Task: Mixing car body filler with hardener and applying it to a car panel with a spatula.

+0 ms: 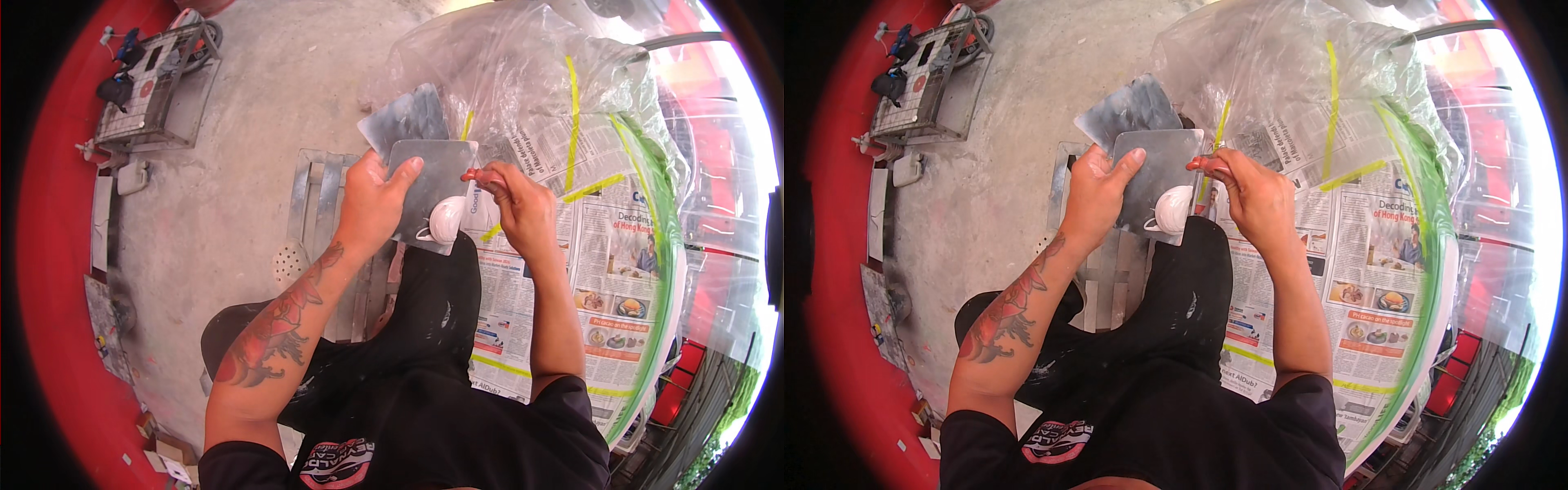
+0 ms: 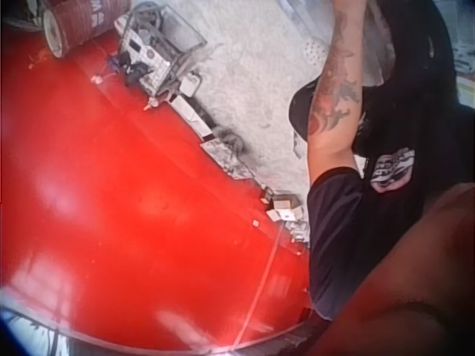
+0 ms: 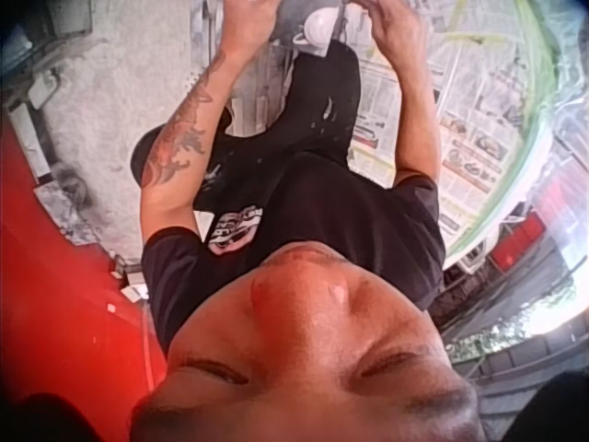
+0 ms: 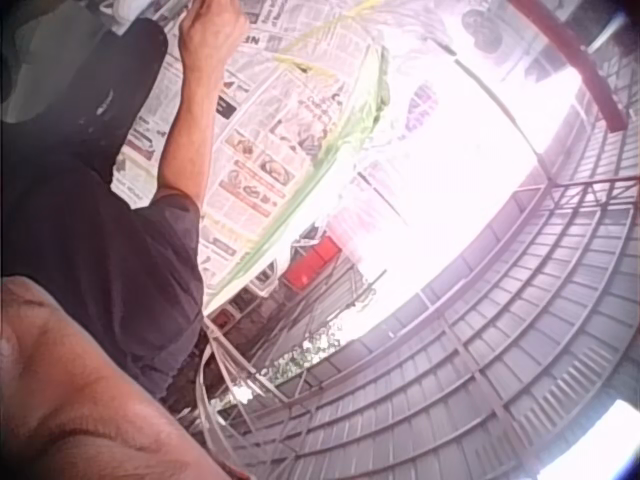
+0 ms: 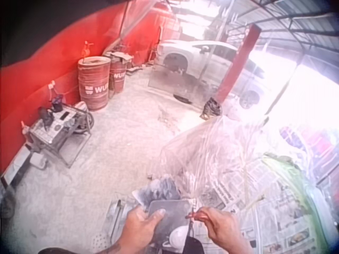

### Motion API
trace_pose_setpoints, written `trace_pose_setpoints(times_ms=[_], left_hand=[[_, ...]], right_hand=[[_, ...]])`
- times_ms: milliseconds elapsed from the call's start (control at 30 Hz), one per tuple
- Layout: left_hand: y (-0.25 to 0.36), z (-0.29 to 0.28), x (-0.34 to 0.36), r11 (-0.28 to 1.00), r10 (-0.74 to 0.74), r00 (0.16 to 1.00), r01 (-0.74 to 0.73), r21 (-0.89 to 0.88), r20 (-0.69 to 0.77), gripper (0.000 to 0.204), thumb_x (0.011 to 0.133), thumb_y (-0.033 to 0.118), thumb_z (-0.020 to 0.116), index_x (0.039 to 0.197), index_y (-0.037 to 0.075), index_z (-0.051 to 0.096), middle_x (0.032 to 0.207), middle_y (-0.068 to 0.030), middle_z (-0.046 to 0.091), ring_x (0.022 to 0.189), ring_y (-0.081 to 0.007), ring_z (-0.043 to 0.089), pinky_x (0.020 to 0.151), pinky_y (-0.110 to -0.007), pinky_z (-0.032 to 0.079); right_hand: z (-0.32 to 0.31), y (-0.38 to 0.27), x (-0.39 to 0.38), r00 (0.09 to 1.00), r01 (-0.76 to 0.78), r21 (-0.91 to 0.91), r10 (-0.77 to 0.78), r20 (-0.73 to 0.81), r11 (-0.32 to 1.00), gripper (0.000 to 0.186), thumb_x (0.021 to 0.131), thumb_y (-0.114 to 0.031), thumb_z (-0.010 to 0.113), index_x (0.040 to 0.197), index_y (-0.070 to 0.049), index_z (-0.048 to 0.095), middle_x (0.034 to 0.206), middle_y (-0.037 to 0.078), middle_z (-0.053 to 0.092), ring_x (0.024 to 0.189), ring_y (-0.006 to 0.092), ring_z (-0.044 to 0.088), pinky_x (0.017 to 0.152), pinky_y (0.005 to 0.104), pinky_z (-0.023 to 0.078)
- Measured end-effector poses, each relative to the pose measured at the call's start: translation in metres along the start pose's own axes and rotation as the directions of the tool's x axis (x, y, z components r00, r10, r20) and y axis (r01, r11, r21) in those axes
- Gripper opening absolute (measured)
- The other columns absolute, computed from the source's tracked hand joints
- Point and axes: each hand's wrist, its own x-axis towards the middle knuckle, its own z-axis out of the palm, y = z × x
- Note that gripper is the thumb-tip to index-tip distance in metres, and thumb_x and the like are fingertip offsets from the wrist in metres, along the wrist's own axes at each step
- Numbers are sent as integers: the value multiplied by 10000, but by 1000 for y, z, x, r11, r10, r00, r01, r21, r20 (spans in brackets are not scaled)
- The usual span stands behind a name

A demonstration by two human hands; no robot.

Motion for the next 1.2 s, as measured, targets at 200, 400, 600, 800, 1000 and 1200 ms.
trace_pose_setpoints(times_ms=[200, 400, 600, 800, 1000, 1200], left_hand=[[-2, 0, 1, 1000, 11, 1000, -11, 3, 3, 254, 1009, 109, 664, 1199, -57, 637, 1107, -106, 735, 969, -127, 679, 856, -309, 551], [-6, -4, 4, 999, 25, 999, -23, -38, 43, 264, 1007, 105, 667, 1213, -56, 629, 1131, -104, 725, 1003, -128, 672, 877, -304, 549], [-6, -9, 4, 982, -19, 998, 30, -188, 60, 297, 1009, 104, 672, 1244, -59, 592, 1201, -108, 695, 1071, -140, 654, 934, -315, 535], [-2, -12, 8, 950, -4, 999, 14, -313, 32, 347, 1003, 140, 697, 1264, -44, 562, 1200, -111, 689, 1065, -146, 658, 940, -314, 532], [-2, -19, 12, 952, -69, 998, 68, -297, 8, 359, 1004, 158, 699, 1262, -47, 556, 1211, -115, 686, 1069, -150, 659, 940, -315, 532], [-3, -14, 6, 968, -66, 997, 75, -238, 42, 359, 1005, 152, 697, 1267, -55, 564, 1204, -118, 689, 1058, -150, 661, 930, -318, 538]], right_hand=[[-2, 0, 2, 1000, 10, -18, -10, 18, 1000, 171, 944, -4, 646, 1101, -61, 684, 936, 99, 759, 825, 304, 755, 688, 357, 565], [-6, -4, 6, 999, 46, 21, -47, 8, 999, 147, 950, -30, 657, 1091, -66, 680, 934, 96, 761, 828, 306, 756, 685, 366, 564], [-12, -4, 5, 995, 84, -103, -77, 69, 991, 128, 952, -63, 670, 1080, -70, 681, 918, 92, 760, 793, 306, 743, 675, 363, 562], [-2, 0, -5, 989, -148, 262, 134, 69, 954, 169, 1016, -122, 633, 1158, -38, 670, 887, 69, 743, 712, 173, 691, 652, 312, 528], [4, -4, -14, 972, -236, 470, 215, 99, 851, 193, 1049, -129, 597, 1184, -8, 664, 905, 31, 720, 753, 96, 625, 669, 258, 503], [0, -8, -12, 980, -199, 369, 196, 45, 908, 162, 1035, -106, 608, 1144, -2, 669, 877, 50, 718, 716, 110, 623, 665, 257, 499]])
